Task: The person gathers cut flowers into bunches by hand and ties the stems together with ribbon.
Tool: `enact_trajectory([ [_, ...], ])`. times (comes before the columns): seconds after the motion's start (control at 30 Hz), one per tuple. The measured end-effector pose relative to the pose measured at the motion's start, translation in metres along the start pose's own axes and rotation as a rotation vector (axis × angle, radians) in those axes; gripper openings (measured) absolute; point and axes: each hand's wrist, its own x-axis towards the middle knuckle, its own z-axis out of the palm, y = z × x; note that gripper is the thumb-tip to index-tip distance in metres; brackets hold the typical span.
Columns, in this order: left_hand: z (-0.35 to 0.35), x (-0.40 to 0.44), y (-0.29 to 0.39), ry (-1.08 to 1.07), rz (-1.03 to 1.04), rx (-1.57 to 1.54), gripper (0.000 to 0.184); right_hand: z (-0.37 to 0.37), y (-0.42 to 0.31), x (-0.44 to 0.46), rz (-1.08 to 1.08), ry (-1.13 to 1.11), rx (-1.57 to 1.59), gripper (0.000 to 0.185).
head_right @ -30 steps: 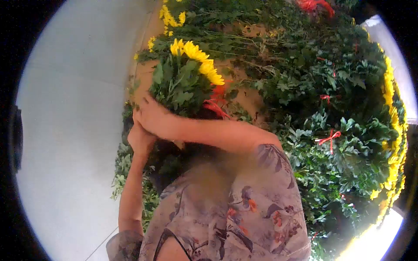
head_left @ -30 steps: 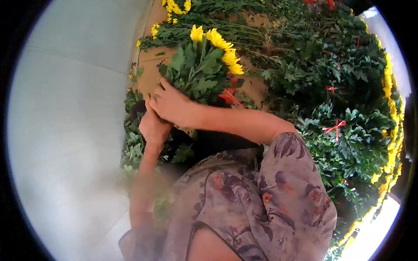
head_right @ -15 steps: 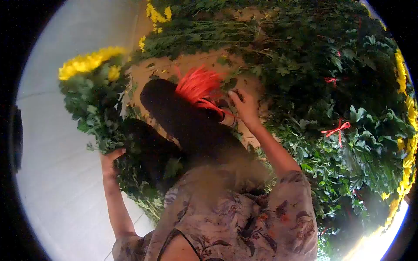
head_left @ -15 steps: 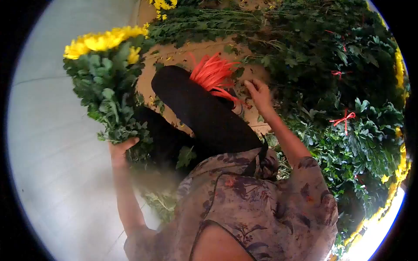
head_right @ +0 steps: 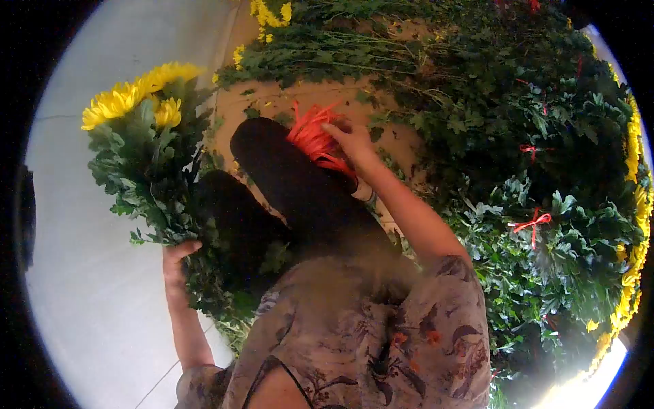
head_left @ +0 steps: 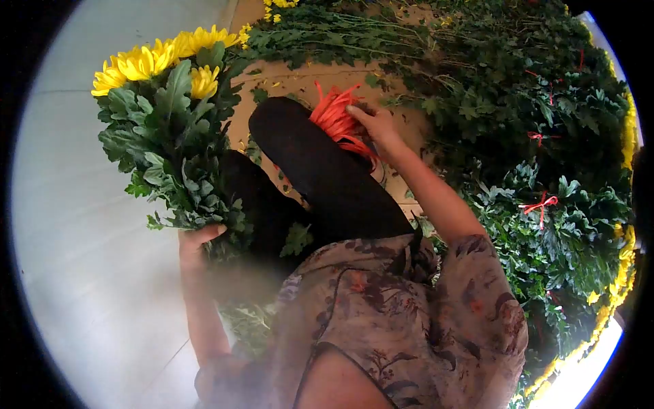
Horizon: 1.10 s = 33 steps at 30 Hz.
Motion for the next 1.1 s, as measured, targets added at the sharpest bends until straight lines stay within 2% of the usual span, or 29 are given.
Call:
enact_trajectory([
  [0.03, -0.001, 0.003, -0.005, -0.001, 0.017, -0.017, 0.065, 0.002, -0.001, 0.0, 0.054, -0.022, -0.021, 0.031],
  [0.17, 0.001, -0.002, -0.002, 0.006, 0.033, -0.08, 0.062, -0.001, -0.003, -0.001, 0.018, -0.068, 0.057, 0.026],
  [0.23, -0.007, -0.003, -0.005, 0.011, 0.013, -0.118, 0.062, 0.0, -0.018, -0.016, 0.11, 0.049, 0.361, 0.022],
  [0.3, -0.033, -0.003, -0.018, 0.008, 0.047, -0.095, 0.063, -0.032, -0.048, -0.012, 0.029, 0.076, 0.388, 0.017],
  [0.33, -0.041, -0.006, -0.022, 0.018, 0.059, -0.094, 0.064, -0.066, -0.053, 0.013, -0.15, 0.138, 0.594, 0.018],
  [0.4, -0.052, -0.008, -0.023, -0.059, -0.02, -0.165, 0.067, -0.135, -0.116, 0.031, -0.556, 0.209, 0.532, 0.017],
  [0.43, -0.059, -0.005, -0.029, -0.099, -0.033, -0.186, 0.068, -0.177, -0.148, 0.039, -0.704, 0.333, 0.559, 0.014],
  [0.47, -0.066, -0.003, -0.035, -0.138, -0.046, -0.205, 0.07, -0.176, -0.177, 0.038, -0.821, 0.377, 0.537, 0.014],
  [0.5, -0.044, -0.014, -0.013, -0.111, -0.045, -0.338, 0.071, -0.175, -0.206, 0.038, -0.936, 0.422, 0.512, 0.015],
  [0.53, -0.035, -0.021, -0.002, -0.082, -0.039, -0.473, 0.073, -0.139, -0.215, 0.028, -1.007, 0.39, 0.363, 0.016],
  [0.57, -0.043, -0.024, 0.001, -0.126, -0.09, -0.481, 0.064, -0.091, -0.218, 0.013, -1.075, 0.352, 0.217, 0.018],
  [0.6, -0.052, -0.027, 0.004, -0.17, -0.142, -0.488, 0.055, -0.039, -0.19, -0.001, -1.136, 0.387, -0.53, 0.021],
  [0.63, -0.048, -0.03, 0.006, -0.132, -0.123, -0.497, 0.055, 0.013, -0.163, -0.015, -1.312, 0.46, -1.179, 0.024],
  [0.67, -0.048, -0.033, 0.009, -0.111, -0.077, -0.407, 0.046, 0.067, -0.128, -0.042, -0.977, -0.147, -0.647, 0.019],
  [0.7, -0.051, -0.035, 0.009, -0.091, -0.036, -0.319, 0.037, 0.121, -0.093, -0.068, -0.506, -0.422, -0.061, 0.015],
  [0.73, -0.055, -0.036, 0.009, -0.07, -0.003, -0.231, 0.028, 0.143, -0.066, -0.078, -0.413, -0.733, -0.016, 0.013],
  [0.8, -0.056, -0.033, 0.007, -0.029, 0.041, -0.059, 0.011, 0.177, -0.042, -0.108, -0.27, -0.841, 0.149, 0.013],
  [0.83, -0.049, -0.021, 0.026, -0.118, -0.055, 0.032, 0.02, 0.18, -0.039, -0.115, -0.253, -0.867, 0.139, 0.013],
  [0.9, -0.022, -0.01, 0.052, -0.164, -0.2, 0.027, 0.043, 0.18, -0.04, -0.125, -0.208, -0.702, 0.18, 0.01],
  [0.93, -0.016, -0.008, 0.054, -0.123, -0.247, -0.067, 0.056, 0.176, -0.04, -0.127, -0.205, -0.724, 0.164, 0.01],
  [0.97, -0.022, 0.007, 0.029, -0.127, -0.187, -0.032, 0.071, 0.167, -0.04, -0.129, -0.286, -0.743, 0.122, 0.01],
  [1.0, -0.016, 0.006, 0.028, -0.111, -0.179, -0.055, 0.071, 0.159, -0.041, -0.131, -0.365, -0.762, 0.079, 0.01],
  [1.03, -0.004, 0.009, 0.032, -0.097, -0.077, -0.034, 0.071, 0.152, -0.046, -0.135, -0.362, -0.782, 0.06, 0.01],
  [1.07, 0.002, 0.01, 0.034, -0.081, 0.025, -0.011, 0.072, 0.146, -0.055, -0.141, -0.555, -0.825, -0.121, 0.008],
  [1.1, -0.005, 0.032, 0.008, -0.107, 0.113, 0.223, 0.072, 0.146, -0.065, -0.145, -0.748, -0.86, -0.3, 0.007],
])
